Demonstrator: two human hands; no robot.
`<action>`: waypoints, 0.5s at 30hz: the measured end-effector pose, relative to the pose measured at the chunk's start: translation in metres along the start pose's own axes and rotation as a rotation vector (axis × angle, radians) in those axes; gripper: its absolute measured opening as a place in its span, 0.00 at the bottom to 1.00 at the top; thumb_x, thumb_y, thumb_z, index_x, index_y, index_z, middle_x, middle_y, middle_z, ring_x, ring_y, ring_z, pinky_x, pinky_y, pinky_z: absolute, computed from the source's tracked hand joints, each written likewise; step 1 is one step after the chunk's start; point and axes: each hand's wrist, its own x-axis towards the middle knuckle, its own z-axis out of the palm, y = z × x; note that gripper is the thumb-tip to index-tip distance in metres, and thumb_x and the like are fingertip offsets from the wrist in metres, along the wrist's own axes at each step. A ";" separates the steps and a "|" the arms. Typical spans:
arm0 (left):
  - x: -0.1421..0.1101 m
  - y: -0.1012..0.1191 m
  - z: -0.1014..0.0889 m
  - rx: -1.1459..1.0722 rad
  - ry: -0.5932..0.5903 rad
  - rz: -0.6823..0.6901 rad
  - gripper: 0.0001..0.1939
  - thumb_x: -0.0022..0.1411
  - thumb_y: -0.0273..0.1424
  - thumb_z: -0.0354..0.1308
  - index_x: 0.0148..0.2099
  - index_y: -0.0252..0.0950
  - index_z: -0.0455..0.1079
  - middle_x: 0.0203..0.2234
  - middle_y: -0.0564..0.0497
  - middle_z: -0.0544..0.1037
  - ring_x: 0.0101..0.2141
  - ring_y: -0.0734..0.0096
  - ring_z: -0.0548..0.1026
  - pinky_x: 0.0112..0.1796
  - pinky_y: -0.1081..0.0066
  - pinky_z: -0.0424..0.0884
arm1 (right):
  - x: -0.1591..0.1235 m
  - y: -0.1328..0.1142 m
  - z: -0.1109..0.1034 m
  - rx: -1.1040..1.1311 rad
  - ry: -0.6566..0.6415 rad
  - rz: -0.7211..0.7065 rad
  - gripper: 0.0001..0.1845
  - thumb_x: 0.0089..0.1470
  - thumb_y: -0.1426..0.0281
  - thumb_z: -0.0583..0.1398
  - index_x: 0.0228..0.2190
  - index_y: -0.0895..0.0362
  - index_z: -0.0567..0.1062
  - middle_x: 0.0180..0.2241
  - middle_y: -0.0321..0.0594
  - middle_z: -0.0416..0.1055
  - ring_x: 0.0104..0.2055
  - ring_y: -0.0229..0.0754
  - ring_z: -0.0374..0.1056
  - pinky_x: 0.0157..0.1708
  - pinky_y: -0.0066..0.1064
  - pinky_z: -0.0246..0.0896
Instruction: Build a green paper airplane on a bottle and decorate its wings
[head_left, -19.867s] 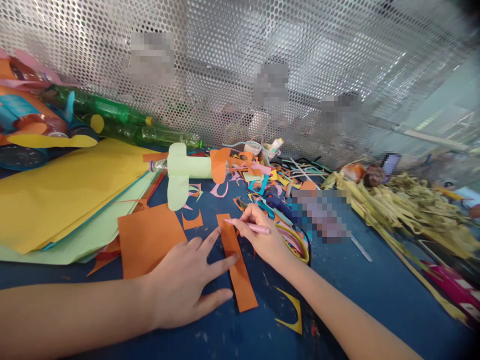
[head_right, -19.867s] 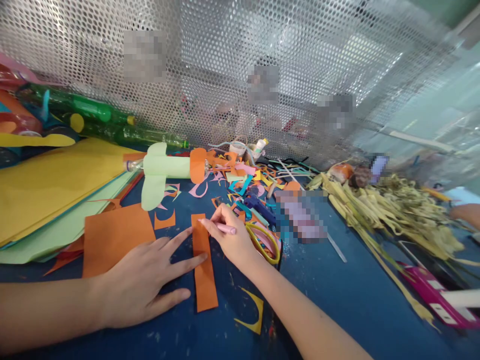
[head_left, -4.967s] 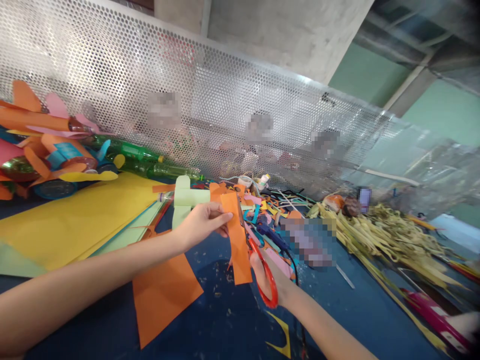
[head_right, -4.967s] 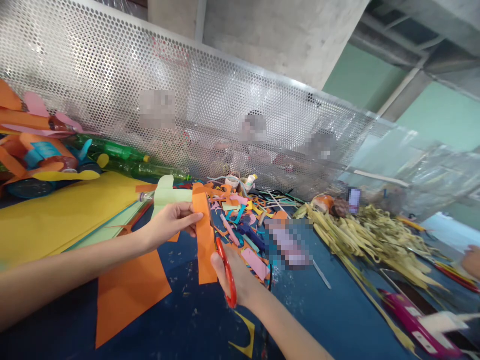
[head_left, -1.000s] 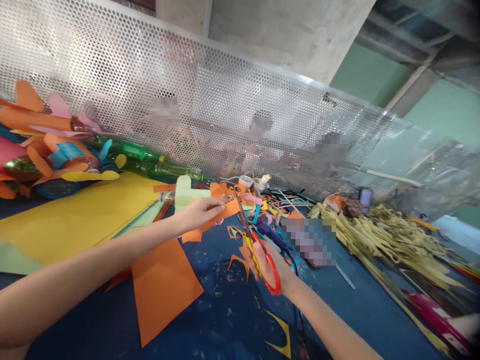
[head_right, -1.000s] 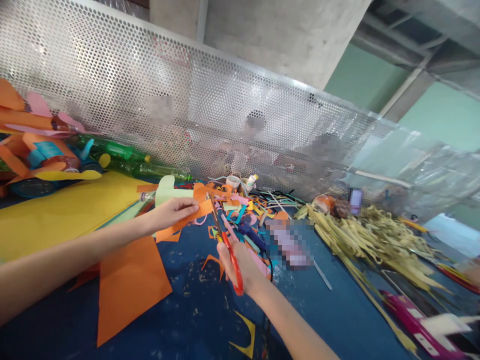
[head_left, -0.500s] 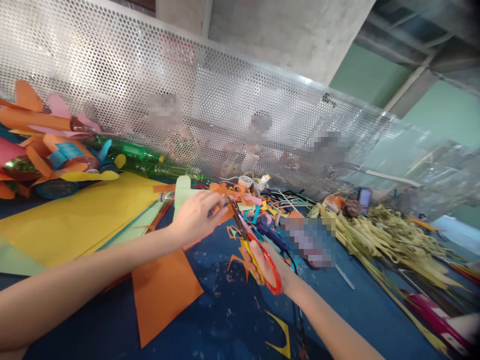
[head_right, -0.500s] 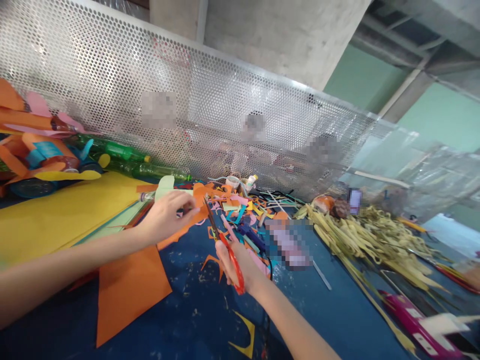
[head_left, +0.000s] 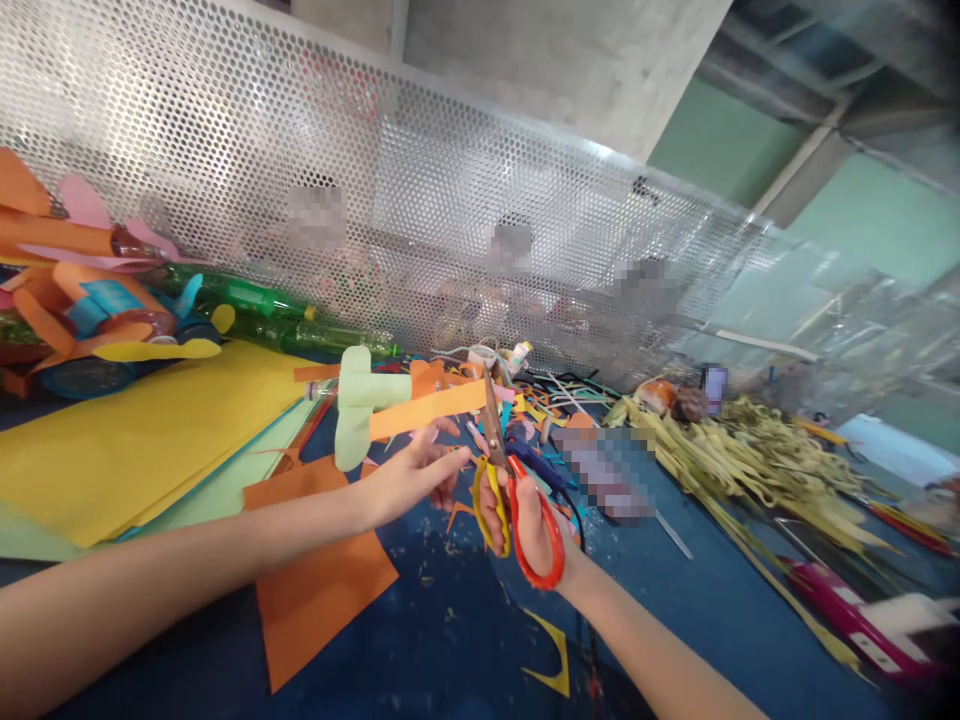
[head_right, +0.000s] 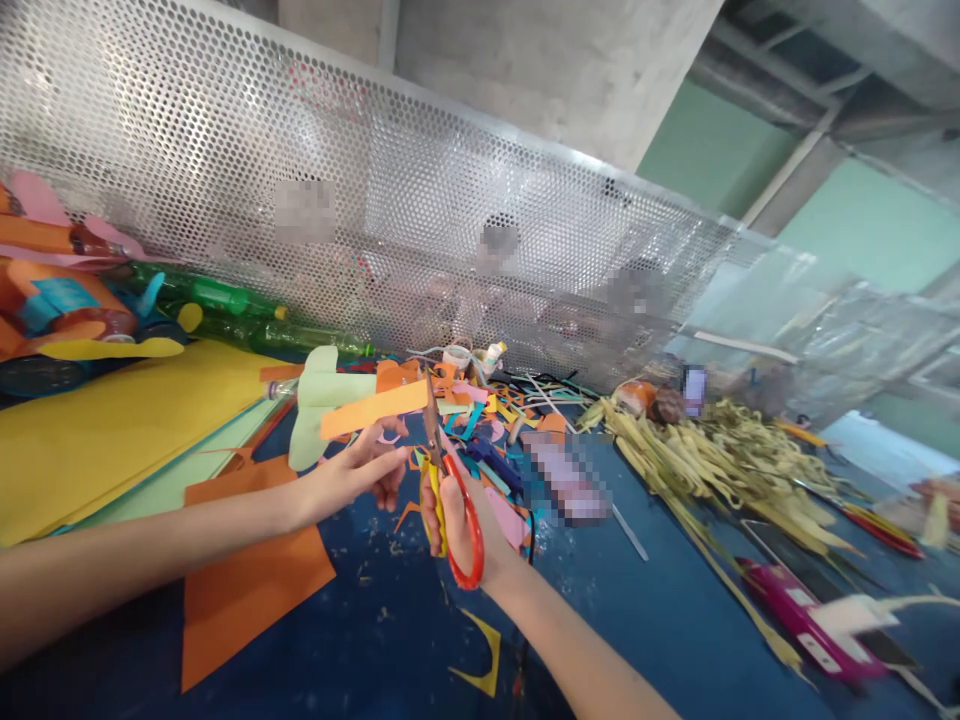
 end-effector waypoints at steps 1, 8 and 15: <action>0.000 0.002 -0.001 0.006 0.032 0.054 0.19 0.61 0.45 0.52 0.46 0.40 0.52 0.22 0.59 0.68 0.21 0.74 0.72 0.25 0.72 0.68 | 0.001 0.001 0.001 0.046 0.000 -0.013 0.29 0.54 0.43 0.42 0.31 0.54 0.65 0.17 0.32 0.57 0.15 0.36 0.54 0.13 0.29 0.55; 0.004 0.017 -0.009 -0.116 0.253 0.124 0.16 0.58 0.41 0.57 0.39 0.32 0.67 0.29 0.51 0.73 0.27 0.73 0.73 0.29 0.73 0.70 | 0.000 -0.002 0.008 0.145 -0.039 0.013 0.29 0.50 0.40 0.45 0.26 0.53 0.61 0.17 0.31 0.54 0.15 0.35 0.52 0.12 0.28 0.52; 0.007 0.018 -0.013 -0.345 0.348 0.094 0.12 0.53 0.36 0.63 0.31 0.30 0.75 0.28 0.48 0.79 0.29 0.74 0.75 0.33 0.76 0.72 | 0.000 -0.003 0.011 0.154 -0.052 0.129 0.33 0.42 0.35 0.46 0.24 0.54 0.59 0.16 0.31 0.55 0.14 0.34 0.51 0.11 0.29 0.53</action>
